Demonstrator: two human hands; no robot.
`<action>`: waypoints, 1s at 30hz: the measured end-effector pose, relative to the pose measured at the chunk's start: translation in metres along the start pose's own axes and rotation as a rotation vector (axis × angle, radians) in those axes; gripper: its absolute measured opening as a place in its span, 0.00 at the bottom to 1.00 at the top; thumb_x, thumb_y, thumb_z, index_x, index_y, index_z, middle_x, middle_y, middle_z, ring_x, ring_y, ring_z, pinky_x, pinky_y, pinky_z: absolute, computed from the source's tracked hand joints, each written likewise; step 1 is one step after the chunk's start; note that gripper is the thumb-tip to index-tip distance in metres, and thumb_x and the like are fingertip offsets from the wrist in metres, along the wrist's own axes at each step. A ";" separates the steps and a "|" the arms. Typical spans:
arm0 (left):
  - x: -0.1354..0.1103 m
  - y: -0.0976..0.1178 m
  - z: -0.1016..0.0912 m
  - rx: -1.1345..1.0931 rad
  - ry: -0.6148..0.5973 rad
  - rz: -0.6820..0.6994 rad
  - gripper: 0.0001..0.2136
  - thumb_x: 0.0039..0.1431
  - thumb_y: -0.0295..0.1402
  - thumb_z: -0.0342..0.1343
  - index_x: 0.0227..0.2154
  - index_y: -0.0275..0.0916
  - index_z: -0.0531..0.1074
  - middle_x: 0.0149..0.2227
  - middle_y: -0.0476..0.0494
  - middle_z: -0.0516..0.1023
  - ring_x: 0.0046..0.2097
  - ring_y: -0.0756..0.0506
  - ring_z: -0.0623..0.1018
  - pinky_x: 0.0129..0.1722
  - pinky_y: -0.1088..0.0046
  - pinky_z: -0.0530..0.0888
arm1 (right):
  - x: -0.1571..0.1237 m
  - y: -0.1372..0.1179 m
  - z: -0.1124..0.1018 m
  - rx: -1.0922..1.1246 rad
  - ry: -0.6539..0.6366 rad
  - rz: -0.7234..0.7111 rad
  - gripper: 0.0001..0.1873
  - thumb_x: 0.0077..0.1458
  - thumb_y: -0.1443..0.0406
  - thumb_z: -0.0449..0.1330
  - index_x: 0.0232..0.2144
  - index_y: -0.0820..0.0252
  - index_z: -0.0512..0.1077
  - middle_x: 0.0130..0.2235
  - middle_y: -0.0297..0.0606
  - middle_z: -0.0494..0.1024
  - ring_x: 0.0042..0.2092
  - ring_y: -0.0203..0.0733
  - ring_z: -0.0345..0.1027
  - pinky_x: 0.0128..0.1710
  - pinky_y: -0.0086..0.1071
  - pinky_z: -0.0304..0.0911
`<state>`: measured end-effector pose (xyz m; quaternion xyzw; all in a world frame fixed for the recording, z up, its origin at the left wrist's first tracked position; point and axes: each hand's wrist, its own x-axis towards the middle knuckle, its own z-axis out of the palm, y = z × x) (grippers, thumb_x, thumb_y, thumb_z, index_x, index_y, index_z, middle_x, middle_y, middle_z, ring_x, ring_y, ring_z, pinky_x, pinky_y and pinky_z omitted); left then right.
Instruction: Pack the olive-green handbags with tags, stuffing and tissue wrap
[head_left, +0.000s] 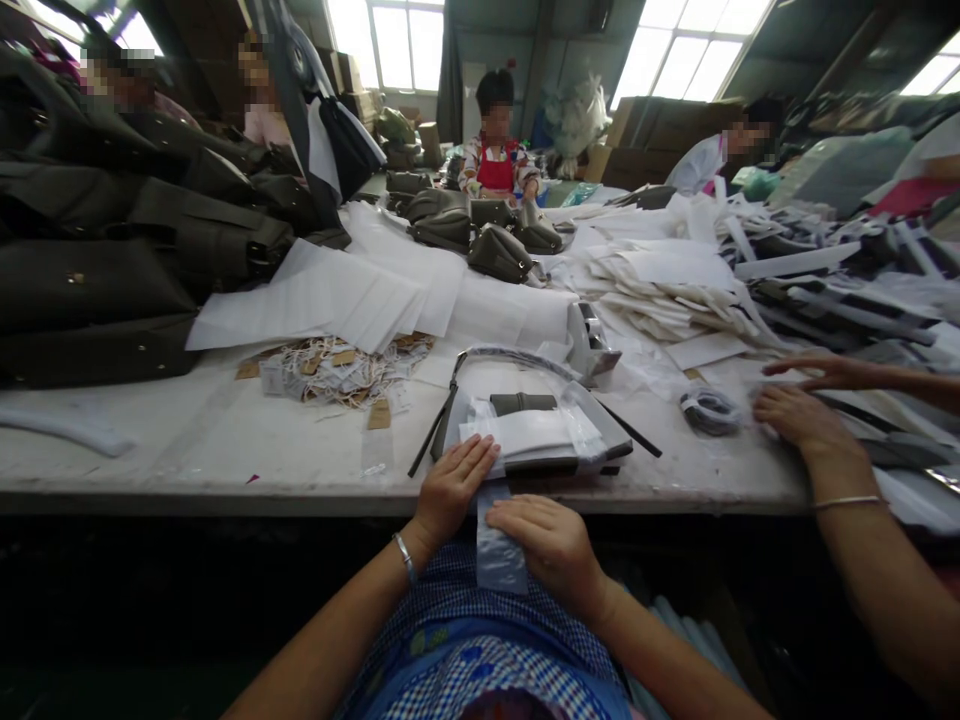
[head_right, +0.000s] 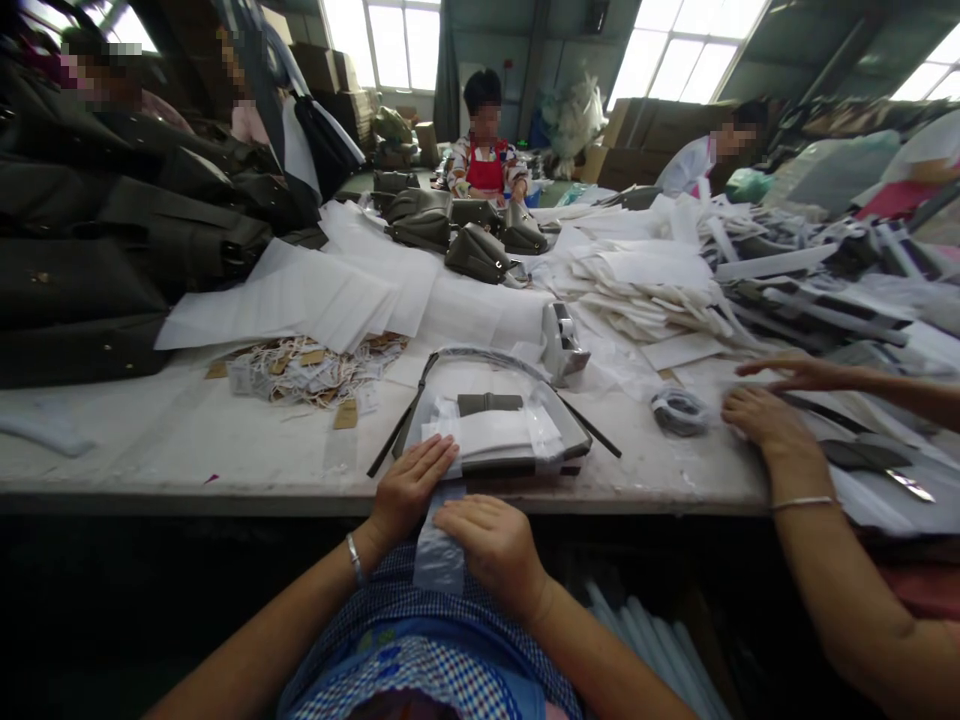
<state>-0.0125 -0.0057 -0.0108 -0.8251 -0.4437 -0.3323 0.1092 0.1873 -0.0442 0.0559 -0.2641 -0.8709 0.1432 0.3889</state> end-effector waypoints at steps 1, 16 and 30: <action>0.000 0.000 0.000 -0.006 -0.004 0.002 0.23 0.68 0.23 0.48 0.64 0.40 0.60 0.62 0.40 0.69 0.64 0.42 0.67 0.61 0.58 0.71 | 0.002 0.001 -0.002 0.016 -0.011 0.007 0.18 0.64 0.73 0.51 0.49 0.56 0.76 0.43 0.39 0.83 0.46 0.41 0.78 0.50 0.36 0.71; 0.001 0.001 -0.002 -0.040 -0.015 -0.039 0.24 0.68 0.23 0.47 0.65 0.41 0.60 0.63 0.42 0.68 0.64 0.42 0.67 0.61 0.59 0.71 | -0.029 0.011 0.021 0.507 -0.096 0.869 0.13 0.60 0.56 0.61 0.39 0.59 0.78 0.32 0.36 0.80 0.35 0.43 0.73 0.37 0.33 0.67; 0.001 0.001 0.000 -0.050 -0.011 -0.048 0.26 0.67 0.22 0.48 0.66 0.43 0.57 0.63 0.44 0.68 0.65 0.42 0.67 0.63 0.58 0.69 | -0.050 0.025 0.057 0.549 -0.032 1.110 0.18 0.52 0.53 0.65 0.36 0.62 0.74 0.21 0.28 0.71 0.24 0.36 0.63 0.26 0.28 0.56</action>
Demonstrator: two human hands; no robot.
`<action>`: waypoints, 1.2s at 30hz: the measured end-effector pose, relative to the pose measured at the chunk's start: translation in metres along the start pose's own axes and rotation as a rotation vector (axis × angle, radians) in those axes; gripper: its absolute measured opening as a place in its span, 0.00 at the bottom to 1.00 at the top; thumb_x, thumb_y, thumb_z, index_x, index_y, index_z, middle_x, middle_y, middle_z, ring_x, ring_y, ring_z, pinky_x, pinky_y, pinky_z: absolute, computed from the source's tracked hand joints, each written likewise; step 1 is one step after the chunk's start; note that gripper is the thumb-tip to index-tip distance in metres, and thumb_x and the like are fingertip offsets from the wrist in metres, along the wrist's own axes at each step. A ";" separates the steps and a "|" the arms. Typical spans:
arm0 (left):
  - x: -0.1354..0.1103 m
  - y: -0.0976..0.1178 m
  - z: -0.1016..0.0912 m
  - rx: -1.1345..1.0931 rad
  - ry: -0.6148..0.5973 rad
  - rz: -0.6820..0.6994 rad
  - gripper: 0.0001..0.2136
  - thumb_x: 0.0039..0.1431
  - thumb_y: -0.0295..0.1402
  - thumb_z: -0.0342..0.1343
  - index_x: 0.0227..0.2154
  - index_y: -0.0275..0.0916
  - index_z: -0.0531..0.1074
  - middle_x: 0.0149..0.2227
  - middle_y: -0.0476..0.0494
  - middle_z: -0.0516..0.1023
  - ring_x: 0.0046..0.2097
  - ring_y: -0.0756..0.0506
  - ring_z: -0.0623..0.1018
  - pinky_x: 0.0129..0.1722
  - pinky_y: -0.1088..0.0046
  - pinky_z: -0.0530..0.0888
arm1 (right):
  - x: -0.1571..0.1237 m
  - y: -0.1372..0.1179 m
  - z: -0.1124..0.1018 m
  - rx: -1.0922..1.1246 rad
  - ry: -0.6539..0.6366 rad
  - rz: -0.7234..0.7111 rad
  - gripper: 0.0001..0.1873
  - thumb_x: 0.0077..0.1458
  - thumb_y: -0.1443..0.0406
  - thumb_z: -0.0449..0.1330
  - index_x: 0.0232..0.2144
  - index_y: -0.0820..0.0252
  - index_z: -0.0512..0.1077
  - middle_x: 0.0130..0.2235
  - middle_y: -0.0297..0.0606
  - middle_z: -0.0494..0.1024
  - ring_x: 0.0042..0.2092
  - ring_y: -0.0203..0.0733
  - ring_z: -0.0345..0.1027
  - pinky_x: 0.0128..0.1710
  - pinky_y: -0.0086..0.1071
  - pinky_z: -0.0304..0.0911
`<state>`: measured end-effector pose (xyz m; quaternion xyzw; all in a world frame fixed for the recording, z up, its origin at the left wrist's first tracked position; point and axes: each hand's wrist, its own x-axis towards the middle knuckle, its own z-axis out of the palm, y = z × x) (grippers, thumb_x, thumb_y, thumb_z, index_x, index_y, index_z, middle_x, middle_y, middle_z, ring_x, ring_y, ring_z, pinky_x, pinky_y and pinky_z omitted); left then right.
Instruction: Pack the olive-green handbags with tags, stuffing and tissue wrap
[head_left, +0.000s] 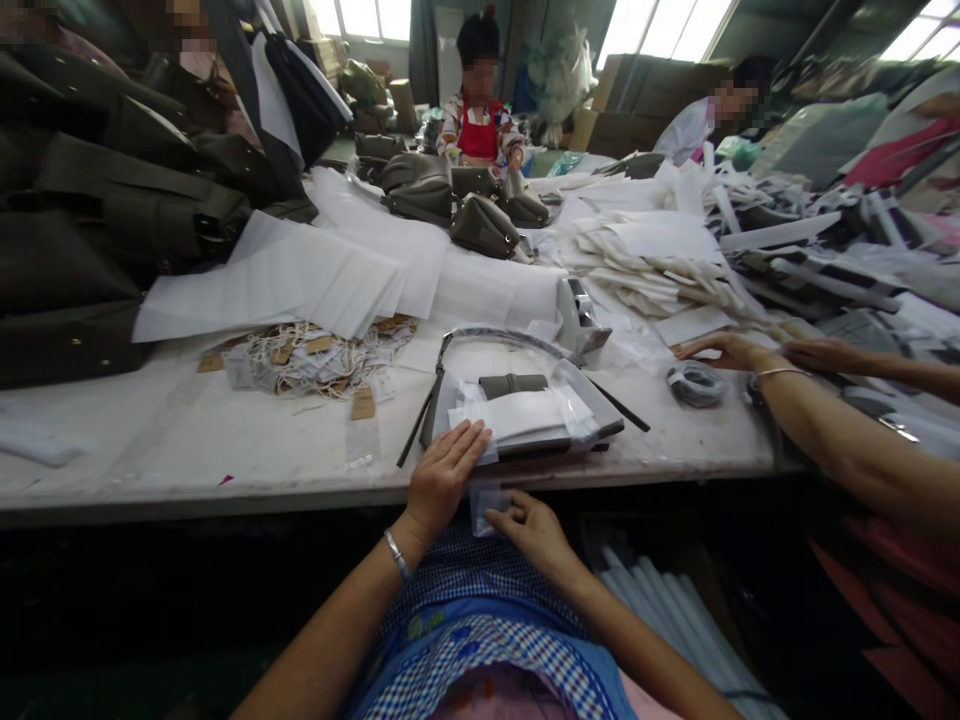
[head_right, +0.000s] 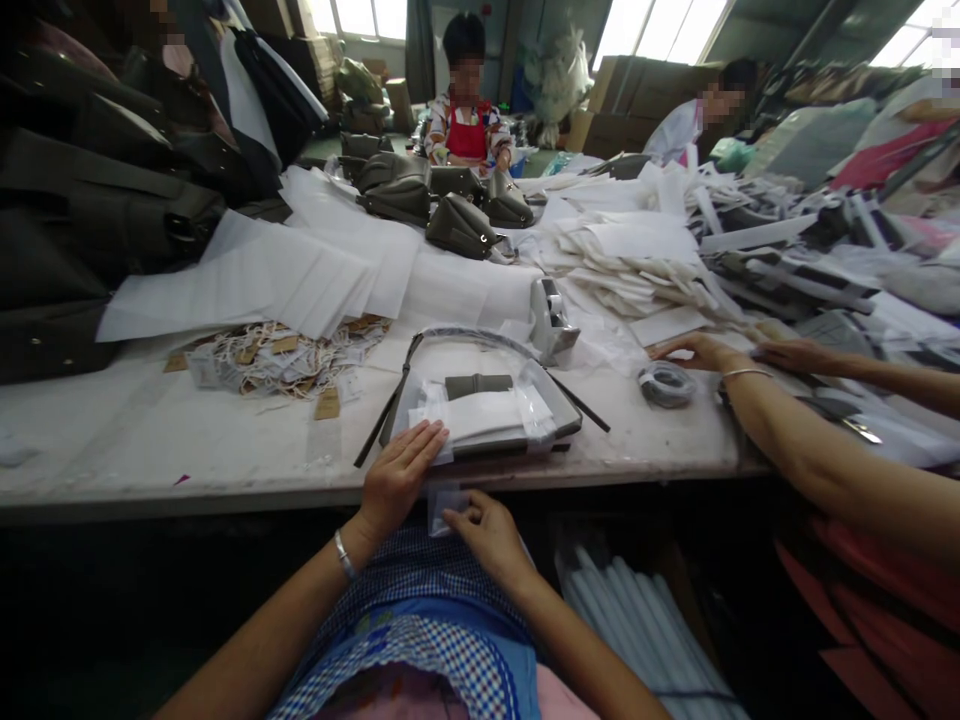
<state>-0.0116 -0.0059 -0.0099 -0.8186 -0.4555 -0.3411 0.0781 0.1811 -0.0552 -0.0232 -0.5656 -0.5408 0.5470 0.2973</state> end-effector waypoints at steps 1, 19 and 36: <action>0.000 0.000 0.000 -0.002 0.002 0.000 0.26 0.67 0.22 0.48 0.66 0.43 0.57 0.63 0.44 0.68 0.65 0.42 0.67 0.63 0.58 0.69 | 0.001 0.001 0.001 0.024 -0.020 -0.001 0.17 0.52 0.53 0.65 0.34 0.62 0.76 0.22 0.30 0.73 0.25 0.37 0.65 0.27 0.28 0.58; 0.002 0.001 -0.003 -0.011 0.002 0.006 0.26 0.67 0.22 0.49 0.66 0.42 0.58 0.63 0.43 0.69 0.64 0.43 0.67 0.63 0.59 0.69 | -0.007 -0.023 0.014 0.313 -0.022 0.211 0.26 0.43 0.48 0.70 0.34 0.60 0.69 0.25 0.34 0.78 0.28 0.41 0.75 0.25 0.27 0.60; 0.001 0.012 0.008 0.031 0.084 -0.058 0.25 0.65 0.20 0.48 0.65 0.38 0.60 0.62 0.41 0.70 0.64 0.42 0.67 0.62 0.58 0.68 | 0.002 -0.019 0.034 0.366 0.063 0.062 0.25 0.42 0.47 0.71 0.32 0.62 0.77 0.29 0.38 0.81 0.29 0.44 0.74 0.32 0.35 0.71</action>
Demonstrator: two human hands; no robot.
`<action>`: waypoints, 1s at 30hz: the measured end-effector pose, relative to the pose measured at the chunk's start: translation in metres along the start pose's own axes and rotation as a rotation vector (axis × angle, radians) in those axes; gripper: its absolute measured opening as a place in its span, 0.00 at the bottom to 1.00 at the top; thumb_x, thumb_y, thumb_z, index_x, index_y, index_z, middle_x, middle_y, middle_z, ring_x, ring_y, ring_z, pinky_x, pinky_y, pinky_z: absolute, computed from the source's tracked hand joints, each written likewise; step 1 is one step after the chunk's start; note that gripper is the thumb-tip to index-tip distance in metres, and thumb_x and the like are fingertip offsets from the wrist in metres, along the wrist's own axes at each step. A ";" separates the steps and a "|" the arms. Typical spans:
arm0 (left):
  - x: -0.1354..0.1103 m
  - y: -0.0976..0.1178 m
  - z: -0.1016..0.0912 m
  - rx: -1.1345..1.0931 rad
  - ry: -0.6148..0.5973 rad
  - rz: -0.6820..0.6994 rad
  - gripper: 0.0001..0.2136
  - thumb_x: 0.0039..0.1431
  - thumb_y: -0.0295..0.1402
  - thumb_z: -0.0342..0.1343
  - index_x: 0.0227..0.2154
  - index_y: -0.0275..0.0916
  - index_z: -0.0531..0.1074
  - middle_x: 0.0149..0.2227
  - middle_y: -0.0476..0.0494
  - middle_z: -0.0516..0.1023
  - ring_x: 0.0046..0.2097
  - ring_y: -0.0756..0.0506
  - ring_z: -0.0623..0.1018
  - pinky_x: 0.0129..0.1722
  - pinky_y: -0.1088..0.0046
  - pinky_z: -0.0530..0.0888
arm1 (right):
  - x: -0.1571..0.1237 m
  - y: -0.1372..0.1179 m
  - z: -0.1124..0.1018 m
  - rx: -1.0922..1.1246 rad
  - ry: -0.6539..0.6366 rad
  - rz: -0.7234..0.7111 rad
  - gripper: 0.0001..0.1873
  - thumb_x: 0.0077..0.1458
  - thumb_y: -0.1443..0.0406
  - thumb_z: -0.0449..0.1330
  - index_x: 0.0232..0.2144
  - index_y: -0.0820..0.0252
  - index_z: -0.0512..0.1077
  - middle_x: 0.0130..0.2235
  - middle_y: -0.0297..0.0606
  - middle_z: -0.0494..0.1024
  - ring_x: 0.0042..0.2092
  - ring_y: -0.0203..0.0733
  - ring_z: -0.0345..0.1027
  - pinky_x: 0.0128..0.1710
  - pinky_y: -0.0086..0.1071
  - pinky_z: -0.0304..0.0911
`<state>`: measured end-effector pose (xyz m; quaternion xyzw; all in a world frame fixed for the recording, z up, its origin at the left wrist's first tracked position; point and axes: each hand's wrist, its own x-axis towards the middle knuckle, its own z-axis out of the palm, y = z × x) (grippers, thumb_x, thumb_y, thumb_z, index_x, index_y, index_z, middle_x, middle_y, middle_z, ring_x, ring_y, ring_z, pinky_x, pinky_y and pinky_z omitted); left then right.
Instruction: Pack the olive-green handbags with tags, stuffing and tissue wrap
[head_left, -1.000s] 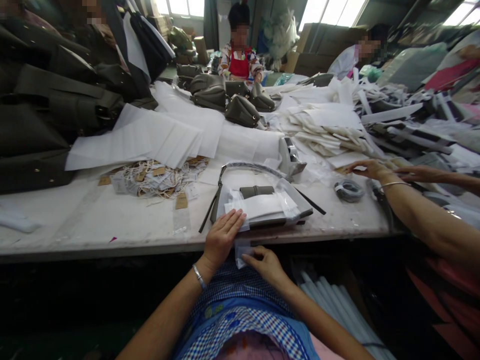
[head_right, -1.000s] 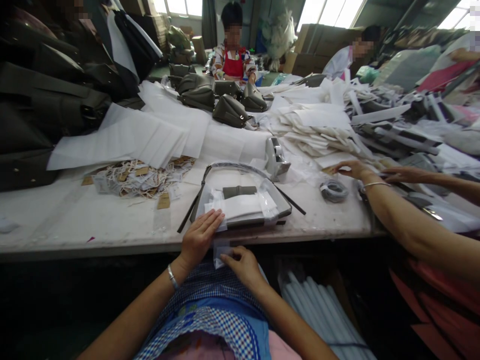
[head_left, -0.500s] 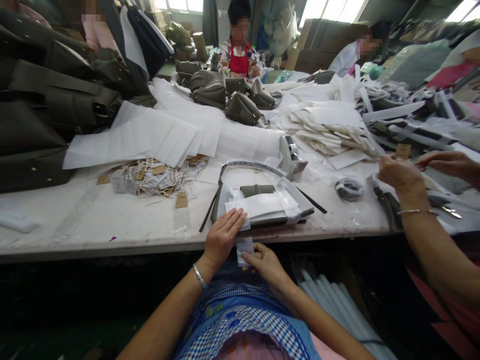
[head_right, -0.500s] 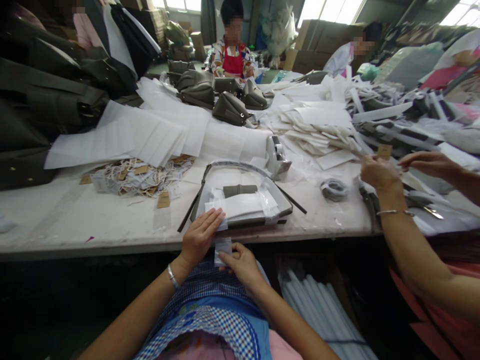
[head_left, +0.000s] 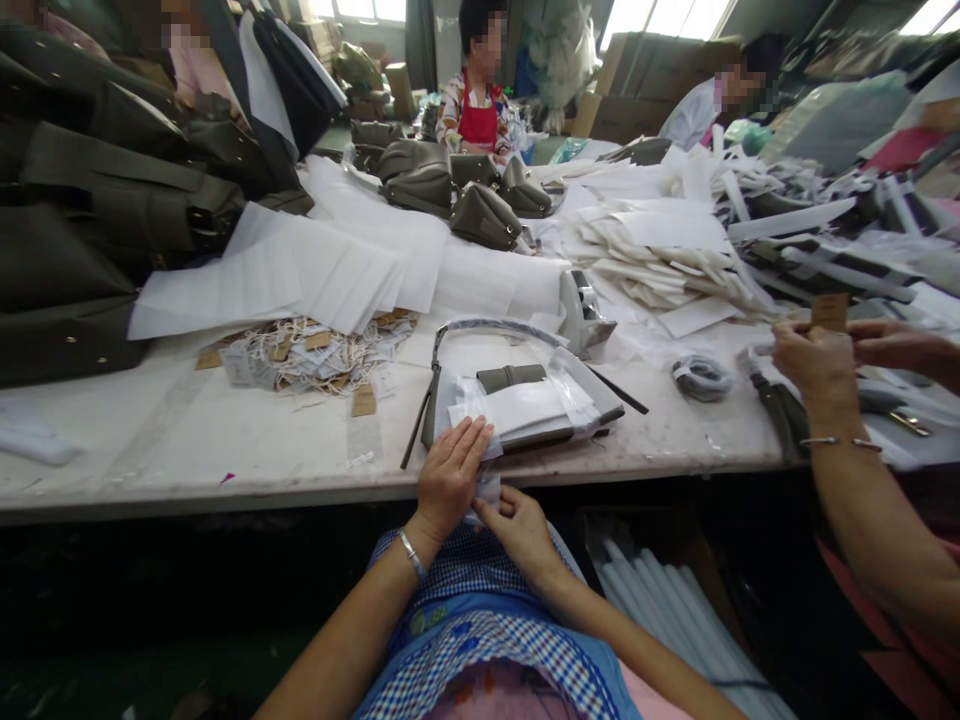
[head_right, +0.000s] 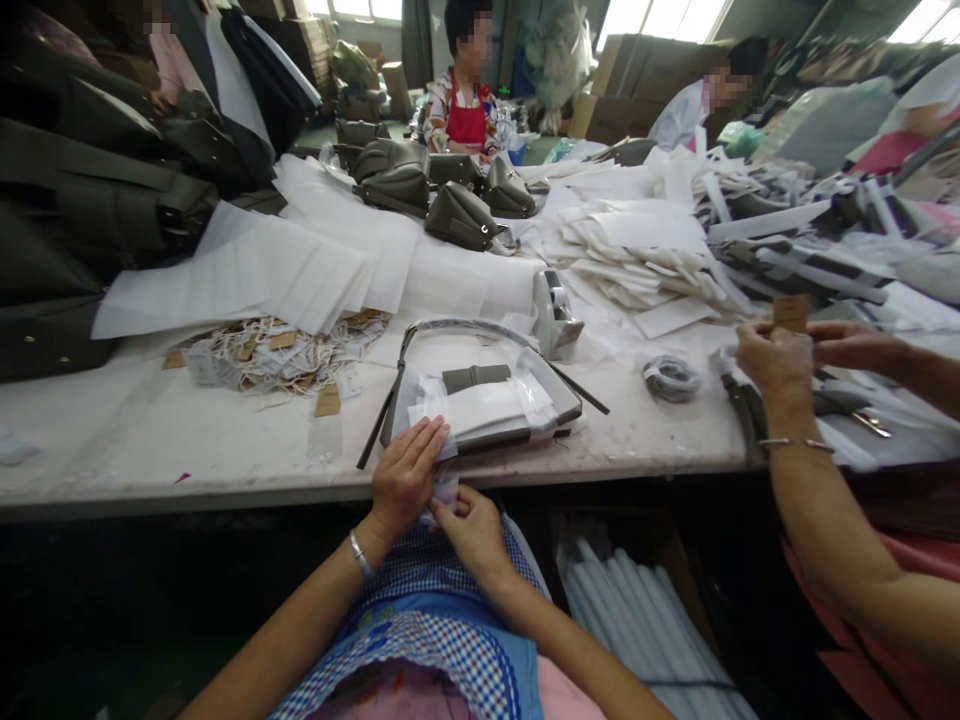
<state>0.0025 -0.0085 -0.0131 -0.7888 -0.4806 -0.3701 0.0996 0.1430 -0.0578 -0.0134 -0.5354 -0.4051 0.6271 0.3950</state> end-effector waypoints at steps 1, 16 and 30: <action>0.000 0.000 0.001 0.005 0.000 0.004 0.25 0.65 0.21 0.49 0.65 0.38 0.60 0.62 0.41 0.70 0.64 0.42 0.67 0.62 0.59 0.68 | 0.000 0.000 0.000 0.002 -0.002 -0.001 0.25 0.42 0.47 0.71 0.32 0.62 0.77 0.29 0.38 0.81 0.29 0.43 0.74 0.32 0.35 0.71; 0.000 0.005 0.001 0.049 -0.032 -0.017 0.25 0.67 0.23 0.48 0.65 0.39 0.59 0.62 0.38 0.69 0.64 0.41 0.67 0.62 0.57 0.68 | -0.017 -0.007 -0.017 0.082 -0.137 0.025 0.29 0.53 0.50 0.67 0.52 0.57 0.67 0.34 0.36 0.81 0.38 0.47 0.77 0.41 0.37 0.70; 0.004 0.006 -0.004 0.039 -0.038 -0.017 0.25 0.67 0.23 0.49 0.65 0.40 0.59 0.62 0.39 0.69 0.64 0.41 0.67 0.62 0.58 0.68 | -0.019 -0.003 -0.051 -0.814 -0.077 -0.698 0.33 0.59 0.74 0.50 0.65 0.53 0.59 0.46 0.41 0.79 0.43 0.43 0.74 0.47 0.36 0.70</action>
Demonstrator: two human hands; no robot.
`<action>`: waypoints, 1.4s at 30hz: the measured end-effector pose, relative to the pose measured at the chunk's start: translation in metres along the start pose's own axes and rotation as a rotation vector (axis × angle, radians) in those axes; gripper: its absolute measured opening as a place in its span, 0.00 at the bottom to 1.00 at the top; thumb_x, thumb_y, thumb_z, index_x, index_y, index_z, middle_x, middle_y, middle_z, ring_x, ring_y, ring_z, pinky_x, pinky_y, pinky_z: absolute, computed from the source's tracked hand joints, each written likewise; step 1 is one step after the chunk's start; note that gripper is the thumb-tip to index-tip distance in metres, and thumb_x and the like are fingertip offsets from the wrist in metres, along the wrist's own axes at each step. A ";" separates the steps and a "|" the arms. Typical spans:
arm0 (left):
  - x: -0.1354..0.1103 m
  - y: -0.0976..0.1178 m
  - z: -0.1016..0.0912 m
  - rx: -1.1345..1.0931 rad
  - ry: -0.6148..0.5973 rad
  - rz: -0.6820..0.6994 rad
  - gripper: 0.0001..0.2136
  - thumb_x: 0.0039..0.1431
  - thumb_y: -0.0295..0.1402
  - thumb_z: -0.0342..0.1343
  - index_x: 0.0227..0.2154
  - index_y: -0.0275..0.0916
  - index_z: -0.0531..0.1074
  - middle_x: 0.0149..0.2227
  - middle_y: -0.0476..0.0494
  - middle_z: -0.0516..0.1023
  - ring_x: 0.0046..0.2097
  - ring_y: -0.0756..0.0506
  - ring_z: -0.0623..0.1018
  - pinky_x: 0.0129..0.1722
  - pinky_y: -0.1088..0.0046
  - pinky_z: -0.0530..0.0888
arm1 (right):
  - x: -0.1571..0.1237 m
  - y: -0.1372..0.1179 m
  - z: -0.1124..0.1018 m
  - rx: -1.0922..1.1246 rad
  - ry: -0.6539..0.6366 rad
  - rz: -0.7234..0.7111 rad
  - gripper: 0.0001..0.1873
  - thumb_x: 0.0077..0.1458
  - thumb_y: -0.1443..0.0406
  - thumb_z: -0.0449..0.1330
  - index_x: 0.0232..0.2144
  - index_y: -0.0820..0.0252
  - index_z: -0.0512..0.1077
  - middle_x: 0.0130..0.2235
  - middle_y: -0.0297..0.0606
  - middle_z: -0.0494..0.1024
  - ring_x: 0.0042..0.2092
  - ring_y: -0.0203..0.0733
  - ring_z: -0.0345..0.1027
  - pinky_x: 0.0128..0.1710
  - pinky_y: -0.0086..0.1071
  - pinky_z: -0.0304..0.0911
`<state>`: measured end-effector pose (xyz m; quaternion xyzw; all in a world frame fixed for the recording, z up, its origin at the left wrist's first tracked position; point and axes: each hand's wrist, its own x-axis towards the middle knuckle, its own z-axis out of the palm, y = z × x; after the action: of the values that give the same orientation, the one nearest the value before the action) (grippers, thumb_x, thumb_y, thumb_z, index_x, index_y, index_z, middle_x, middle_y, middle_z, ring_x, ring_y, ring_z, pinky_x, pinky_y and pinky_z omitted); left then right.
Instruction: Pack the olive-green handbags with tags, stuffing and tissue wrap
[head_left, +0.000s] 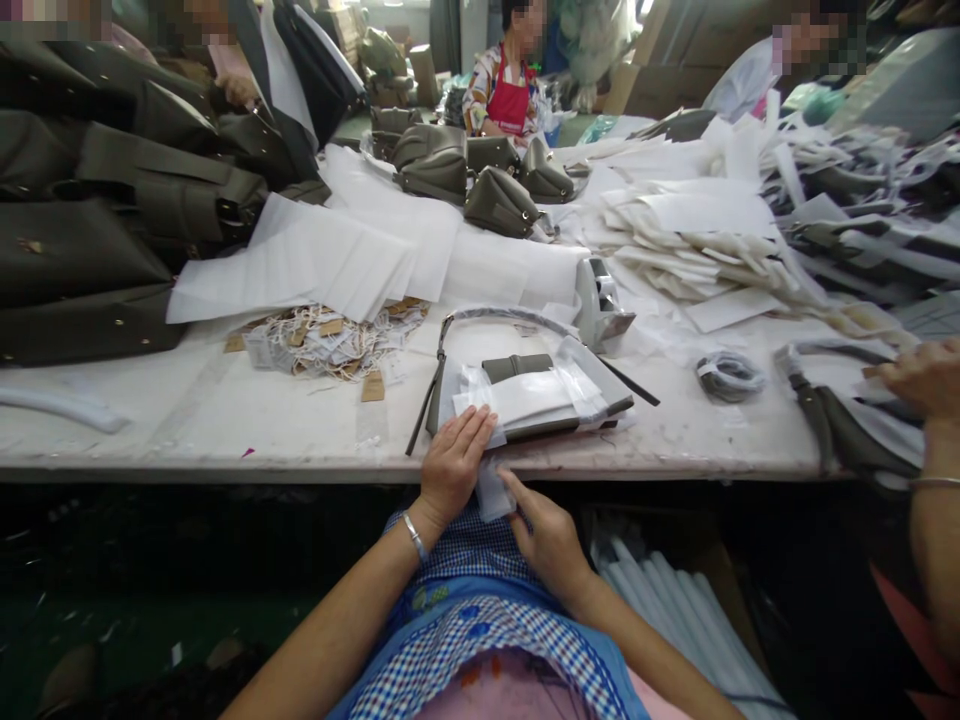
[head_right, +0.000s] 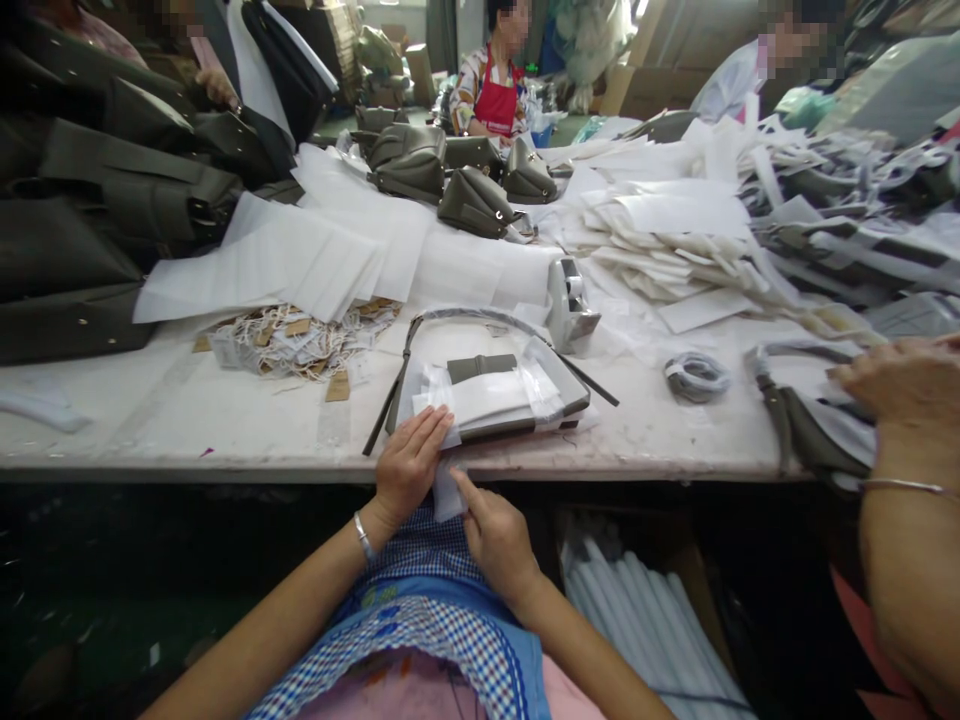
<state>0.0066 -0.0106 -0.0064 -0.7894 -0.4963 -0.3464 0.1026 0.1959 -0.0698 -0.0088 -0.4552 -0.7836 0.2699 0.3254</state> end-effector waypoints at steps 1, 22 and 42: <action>0.000 0.000 0.000 0.000 -0.001 -0.001 0.25 0.67 0.23 0.49 0.65 0.40 0.59 0.62 0.39 0.69 0.64 0.41 0.67 0.62 0.58 0.68 | 0.001 0.002 -0.002 -0.093 -0.006 -0.072 0.32 0.59 0.75 0.50 0.64 0.54 0.61 0.44 0.42 0.79 0.43 0.44 0.74 0.45 0.35 0.70; 0.000 -0.002 -0.001 0.022 -0.011 0.014 0.23 0.66 0.23 0.51 0.64 0.38 0.61 0.62 0.41 0.69 0.65 0.42 0.66 0.63 0.60 0.67 | 0.027 0.008 -0.033 -0.218 0.029 -0.521 0.15 0.65 0.71 0.54 0.47 0.51 0.77 0.46 0.36 0.83 0.47 0.42 0.75 0.49 0.39 0.65; 0.005 -0.007 -0.004 0.052 -0.052 0.031 0.23 0.67 0.21 0.46 0.64 0.38 0.61 0.63 0.43 0.69 0.65 0.44 0.66 0.63 0.62 0.67 | 0.031 -0.008 -0.031 -0.067 -0.047 -0.464 0.21 0.61 0.77 0.51 0.48 0.53 0.76 0.42 0.37 0.84 0.45 0.41 0.79 0.50 0.36 0.72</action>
<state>0.0002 -0.0053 -0.0017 -0.8026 -0.4954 -0.3113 0.1156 0.2035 -0.0421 0.0245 -0.2672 -0.8831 0.1721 0.3451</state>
